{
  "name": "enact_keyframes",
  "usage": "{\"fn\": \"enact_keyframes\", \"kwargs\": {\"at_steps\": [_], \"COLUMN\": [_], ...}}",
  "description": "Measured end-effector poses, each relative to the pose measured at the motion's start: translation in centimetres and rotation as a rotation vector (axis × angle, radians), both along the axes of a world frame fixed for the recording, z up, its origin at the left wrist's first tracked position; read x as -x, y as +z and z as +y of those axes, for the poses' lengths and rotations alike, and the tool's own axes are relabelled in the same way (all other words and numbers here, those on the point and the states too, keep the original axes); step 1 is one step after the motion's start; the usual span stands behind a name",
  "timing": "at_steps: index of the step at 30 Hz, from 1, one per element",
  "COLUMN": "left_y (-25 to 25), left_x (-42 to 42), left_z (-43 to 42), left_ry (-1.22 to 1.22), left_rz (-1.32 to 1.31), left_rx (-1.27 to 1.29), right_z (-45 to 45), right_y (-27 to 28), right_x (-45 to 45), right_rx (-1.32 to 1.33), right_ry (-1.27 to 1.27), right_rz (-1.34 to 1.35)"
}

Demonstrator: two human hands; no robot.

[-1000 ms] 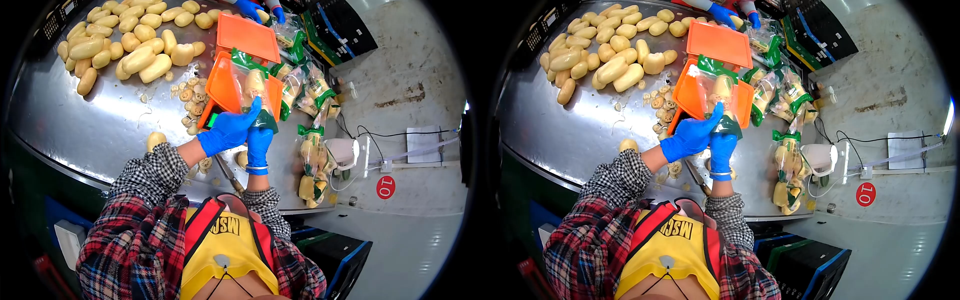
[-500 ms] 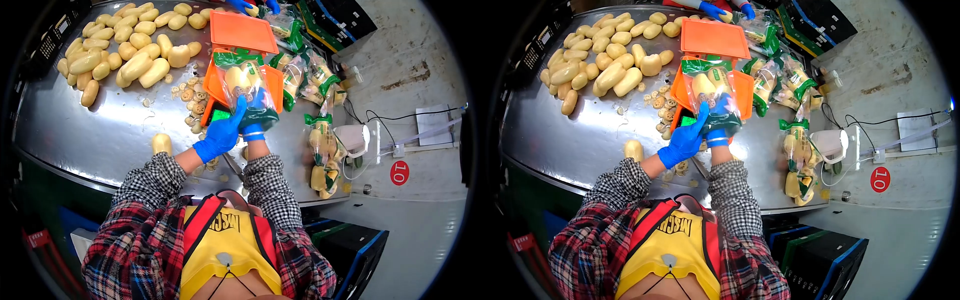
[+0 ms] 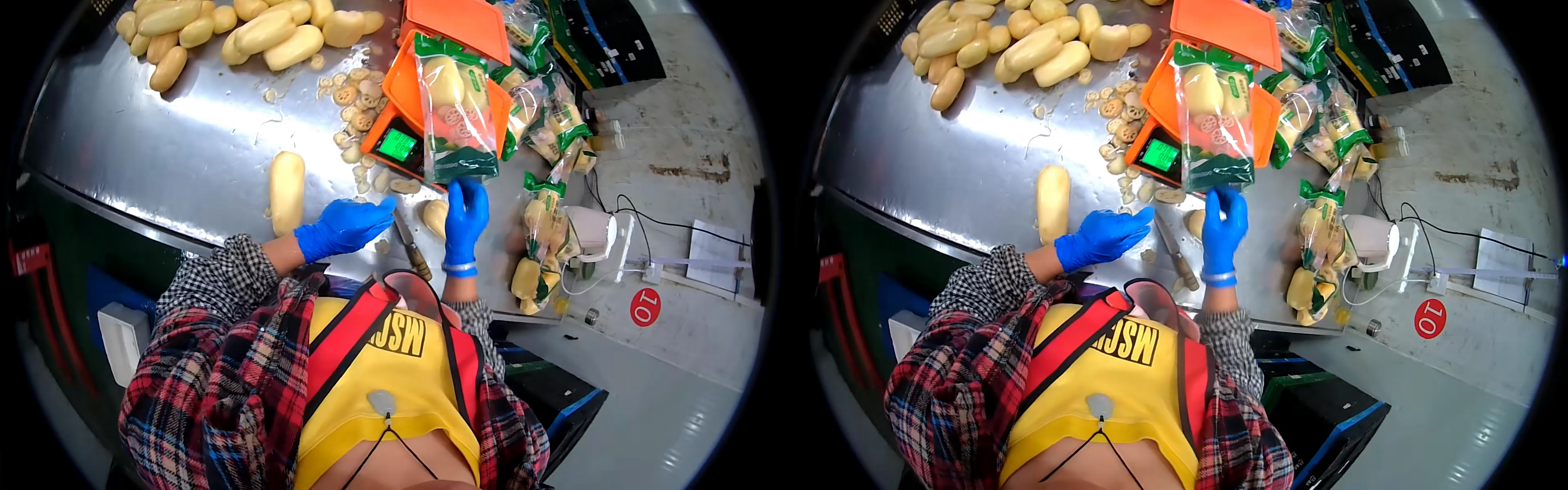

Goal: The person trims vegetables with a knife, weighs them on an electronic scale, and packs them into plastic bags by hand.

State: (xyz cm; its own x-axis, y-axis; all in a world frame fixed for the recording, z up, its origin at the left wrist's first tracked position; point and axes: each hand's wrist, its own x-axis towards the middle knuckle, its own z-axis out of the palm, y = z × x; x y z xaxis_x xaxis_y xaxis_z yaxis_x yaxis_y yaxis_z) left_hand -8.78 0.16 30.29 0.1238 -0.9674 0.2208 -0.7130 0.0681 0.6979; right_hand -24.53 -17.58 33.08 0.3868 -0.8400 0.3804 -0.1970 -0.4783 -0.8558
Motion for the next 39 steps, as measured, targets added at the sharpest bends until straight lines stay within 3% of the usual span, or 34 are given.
{"fn": "enact_keyframes", "kwargs": {"at_steps": [1, 5, 6, 16, 22, 25, 28, 31, 32, 33, 35, 37, 38, 39], "left_y": [-0.4, -0.9, -0.3, -2.9, -2.2, -2.4, -2.1, -2.4, -2.3, -0.7, 0.1, 0.2, 3.3, 3.6], "left_x": [-0.1, -0.7, -0.9, -0.8, -1.0, -1.0, -1.0, -1.7, -2.2, -2.4, -3.9, -6.3, -7.6, -9.0], "left_z": [0.7, 0.4, 0.7, 0.9, 0.4, 0.3, -0.1, -0.3, -0.5, -0.7, -2.0, -4.2, -4.6, -5.7], "left_ry": [0.002, 0.091, 0.135, -0.035, -0.086, -0.119, -0.122, -0.14, -0.164, -0.111, -0.01, 0.114, 0.15, 0.18], "left_rz": [0.007, 0.185, 0.396, 0.326, 0.451, 0.439, 0.453, 0.33, 0.307, 0.385, 0.398, 0.26, 0.34, 0.24], "left_rx": [0.007, -0.054, -0.174, -0.087, -0.202, -0.126, -0.158, -0.073, -0.024, -0.099, -0.07, 0.21, 0.115, 0.184], "right_z": [1.0, 3.6, 4.2, 7.8, 9.7, 8.7, 5.4, -1.2, -3.7, -6.4, -10.5, -12.7, -13.3, -13.8], "right_y": [0.0, -1.5, -1.2, -3.2, -3.9, -3.8, -1.1, -3.4, -4.4, -5.1, -5.1, -5.0, -4.9, -4.9], "right_x": [1.5, 6.0, 6.6, 8.4, 8.9, 7.7, 3.7, 0.3, -0.1, -0.4, -2.6, -4.0, -4.5, -4.9], "right_rx": [0.065, -0.329, -0.361, -0.42, -0.428, -0.37, -0.05, 0.199, 0.226, 0.262, 0.393, 0.445, 0.428, 0.412], "right_ry": [-0.014, -0.058, -0.073, -0.076, -0.041, -0.074, -0.076, -0.103, -0.059, -0.02, 0.099, 0.157, 0.161, 0.158], "right_rz": [0.078, -0.005, -0.009, 0.092, 0.151, 0.071, 0.049, 0.048, 0.162, 0.278, 0.219, 0.22, 0.239, 0.247]}}
